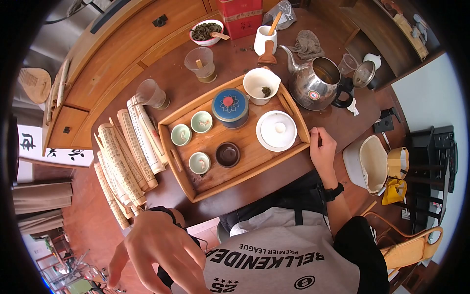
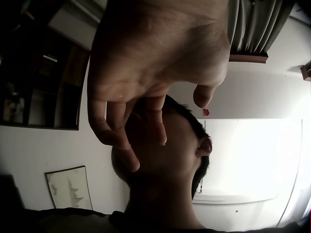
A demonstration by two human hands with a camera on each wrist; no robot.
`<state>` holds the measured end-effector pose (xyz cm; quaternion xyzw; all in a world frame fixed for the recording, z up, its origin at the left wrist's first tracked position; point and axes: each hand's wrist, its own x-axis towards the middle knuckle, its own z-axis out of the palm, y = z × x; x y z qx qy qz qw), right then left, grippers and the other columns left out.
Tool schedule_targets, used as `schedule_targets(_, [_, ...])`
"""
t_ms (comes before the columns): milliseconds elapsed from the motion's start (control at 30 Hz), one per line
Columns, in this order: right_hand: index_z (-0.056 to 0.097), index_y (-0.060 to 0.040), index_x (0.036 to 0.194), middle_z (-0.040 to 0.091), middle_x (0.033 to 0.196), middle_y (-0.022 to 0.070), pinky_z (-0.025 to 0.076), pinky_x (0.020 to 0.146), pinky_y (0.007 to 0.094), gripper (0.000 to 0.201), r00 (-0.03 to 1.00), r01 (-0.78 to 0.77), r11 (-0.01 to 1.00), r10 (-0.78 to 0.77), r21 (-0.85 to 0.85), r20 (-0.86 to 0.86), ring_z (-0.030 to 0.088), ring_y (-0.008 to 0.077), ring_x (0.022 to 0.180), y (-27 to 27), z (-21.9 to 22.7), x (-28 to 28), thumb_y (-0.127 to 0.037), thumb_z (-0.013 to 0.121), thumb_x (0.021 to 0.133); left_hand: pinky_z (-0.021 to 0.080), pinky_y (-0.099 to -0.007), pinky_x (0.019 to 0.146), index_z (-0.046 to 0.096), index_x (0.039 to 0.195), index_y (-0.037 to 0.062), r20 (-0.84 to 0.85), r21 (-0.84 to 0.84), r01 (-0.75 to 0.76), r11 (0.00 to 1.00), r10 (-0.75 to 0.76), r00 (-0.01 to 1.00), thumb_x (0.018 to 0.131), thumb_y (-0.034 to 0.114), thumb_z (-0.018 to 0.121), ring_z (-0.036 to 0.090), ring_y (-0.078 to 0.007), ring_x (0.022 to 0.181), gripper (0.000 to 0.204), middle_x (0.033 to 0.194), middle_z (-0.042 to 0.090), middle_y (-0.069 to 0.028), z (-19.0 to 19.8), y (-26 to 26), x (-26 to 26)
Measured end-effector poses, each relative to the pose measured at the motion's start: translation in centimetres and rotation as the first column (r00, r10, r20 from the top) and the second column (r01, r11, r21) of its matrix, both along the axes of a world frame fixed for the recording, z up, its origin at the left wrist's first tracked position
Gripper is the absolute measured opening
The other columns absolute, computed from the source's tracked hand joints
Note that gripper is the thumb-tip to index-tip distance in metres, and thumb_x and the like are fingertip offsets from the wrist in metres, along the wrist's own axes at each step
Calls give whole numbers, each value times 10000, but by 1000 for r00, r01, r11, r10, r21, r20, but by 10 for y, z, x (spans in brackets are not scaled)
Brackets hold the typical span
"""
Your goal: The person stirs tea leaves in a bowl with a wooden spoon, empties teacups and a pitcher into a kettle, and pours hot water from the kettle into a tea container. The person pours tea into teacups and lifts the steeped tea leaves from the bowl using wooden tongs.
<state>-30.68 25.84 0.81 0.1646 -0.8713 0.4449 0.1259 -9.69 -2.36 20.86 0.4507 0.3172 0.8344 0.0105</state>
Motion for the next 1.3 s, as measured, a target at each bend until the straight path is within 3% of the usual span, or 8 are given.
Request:
schedule_targets(267, [643,25,900,599,679,119,451,589,300,189,1000,-1,1000,1,16,1,547,153,592,0,0,0,-120,574,998,591,-311,470,345,1475,39,152,-459,507,729,-498,854,981,608,466,722,-328,689,763,1387,456,-421,-3,-17,-21])
schedule_targets(333, [643,25,902,603,684,122,453,591,300,187,1000,-4,1000,4,12,-4,549,157,592,0,0,0,-121,574,998,591,-299,484,338,1495,57,-118,-14,-17,1000,15,993,1000,514,485,721,-321,700,689,1408,452,-400,-21,-2,3])
schedule_targets(767, [642,25,914,626,711,138,468,610,312,174,1000,-10,1000,9,21,15,577,187,611,1,2,1,-112,571,992,559,-263,446,324,1516,82,-79,61,-132,989,137,987,1018,318,510,704,-264,677,582,1438,435,-376,-13,9,4])
schedule_targets(867, [643,24,918,633,723,143,474,619,316,174,1000,-11,1000,11,20,17,589,197,622,0,3,1,-115,570,992,539,-259,437,276,1555,90,-65,-40,-41,998,38,997,1002,420,525,698,-257,668,691,1438,439,-373,-13,-7,1])
schedule_targets(933, [644,23,919,635,728,145,479,628,317,174,1000,-7,999,6,42,23,594,200,630,1,3,1,-116,568,993,534,-269,439,288,1546,72,264,-517,646,561,-614,744,991,483,516,696,-267,670,726,1432,446,-373,5,-26,-28])
schedule_targets(1067, [644,22,919,632,729,145,482,634,317,174,1000,-13,1000,13,25,17,596,203,634,0,3,1,-116,568,993,549,-280,450,369,1471,36,330,-432,568,701,-463,822,998,524,493,695,-287,679,690,1411,463,-380,1,-15,-12])
schedule_targets(1133, [644,21,918,630,728,144,484,642,317,172,1000,-6,999,5,35,22,598,203,639,0,3,1,-114,568,992,561,-293,460,419,1398,21,-2,46,-71,996,71,997,997,574,469,700,-299,696,686,1391,480,-385,-6,7,3])
schedule_targets(1300, [643,20,915,628,727,142,486,646,317,172,1000,-8,999,8,31,21,600,202,640,1,2,1,-115,569,992,566,-299,464,421,1390,24,-2,45,-18,999,18,1000,1005,569,459,703,-310,706,669,1386,484,-386,-5,4,-1])
